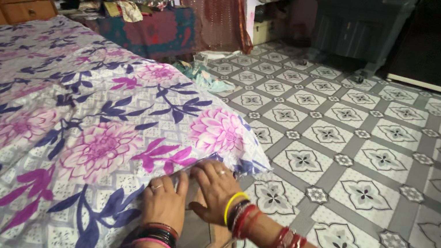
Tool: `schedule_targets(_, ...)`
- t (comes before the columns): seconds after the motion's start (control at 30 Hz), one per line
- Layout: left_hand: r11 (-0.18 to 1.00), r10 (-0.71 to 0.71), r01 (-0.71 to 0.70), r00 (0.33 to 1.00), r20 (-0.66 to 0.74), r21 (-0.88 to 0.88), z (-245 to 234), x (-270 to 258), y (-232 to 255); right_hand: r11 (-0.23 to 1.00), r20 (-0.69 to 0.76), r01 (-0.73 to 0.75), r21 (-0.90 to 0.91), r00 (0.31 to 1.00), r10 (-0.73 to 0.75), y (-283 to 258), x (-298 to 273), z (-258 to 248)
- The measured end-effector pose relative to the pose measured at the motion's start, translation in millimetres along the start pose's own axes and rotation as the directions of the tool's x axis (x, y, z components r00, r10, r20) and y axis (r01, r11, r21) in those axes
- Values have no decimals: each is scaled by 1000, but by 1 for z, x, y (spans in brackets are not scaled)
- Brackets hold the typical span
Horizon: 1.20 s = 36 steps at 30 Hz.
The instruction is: The person smooths and adjusts a floral-patterned bedsheet on a wooden bed frame, repeatedly pulling and tucking the fabric along the edges and corners. The hands move across the surface to flatten wrinkles and align the sheet.
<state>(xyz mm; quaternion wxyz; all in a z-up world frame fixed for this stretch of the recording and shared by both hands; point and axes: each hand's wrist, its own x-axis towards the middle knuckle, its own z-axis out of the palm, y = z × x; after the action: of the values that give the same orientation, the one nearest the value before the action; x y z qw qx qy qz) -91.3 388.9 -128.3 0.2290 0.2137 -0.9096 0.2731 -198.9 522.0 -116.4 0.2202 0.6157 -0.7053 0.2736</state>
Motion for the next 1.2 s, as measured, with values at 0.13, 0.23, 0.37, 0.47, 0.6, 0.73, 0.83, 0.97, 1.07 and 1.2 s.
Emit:
schedule_targets(0.13, 999, -3, 6, 998, 62, -42, -1, 1, -2, 1000, 229, 13, -27, 973, -6, 10, 34, -16)
schedule_targets(0.23, 996, -69, 76, 990, 121, -56, 6, 12, 6, 997, 423, -7, -74, 906, 37, 13, 51, -23)
schedule_targets(0.37, 985, -149, 161, 976, 162, -67, 15, 24, 17, 992, 561, 2, -128, 825, 71, 11, 66, -27)
schedule_targets(0.47, 986, -166, 165, 982, 91, 17, 21, 22, 18, 981, 669, 17, -193, 734, 119, 10, 87, -26)
schedule_targets(0.6, 993, -110, 111, 994, 19, -46, 27, 21, 13, 958, 787, 13, -288, 573, 229, 8, 119, -17)
schedule_targets(0.73, 993, -68, 82, 984, 166, -81, 26, 25, 7, 913, 829, 21, -408, 428, 360, -1, 138, 3)
schedule_targets(0.83, 996, -78, 84, 986, 146, -37, 20, 23, 6, 903, 823, 40, -428, 430, 371, -4, 130, 15)
schedule_targets(0.97, 987, -116, 120, 992, 50, -107, 13, 16, 8, 903, 672, 44, -427, 683, 285, -1, 95, 19)
schedule_targets(1.07, 974, -62, 93, 986, 155, -204, 16, 9, -2, 889, 410, -6, -457, 886, 217, 1, 68, 30)
schedule_targets(1.2, 925, 54, -41, 998, 22, -378, 23, -2, -29, 861, 444, -57, -505, 839, 316, 1, 54, 53)
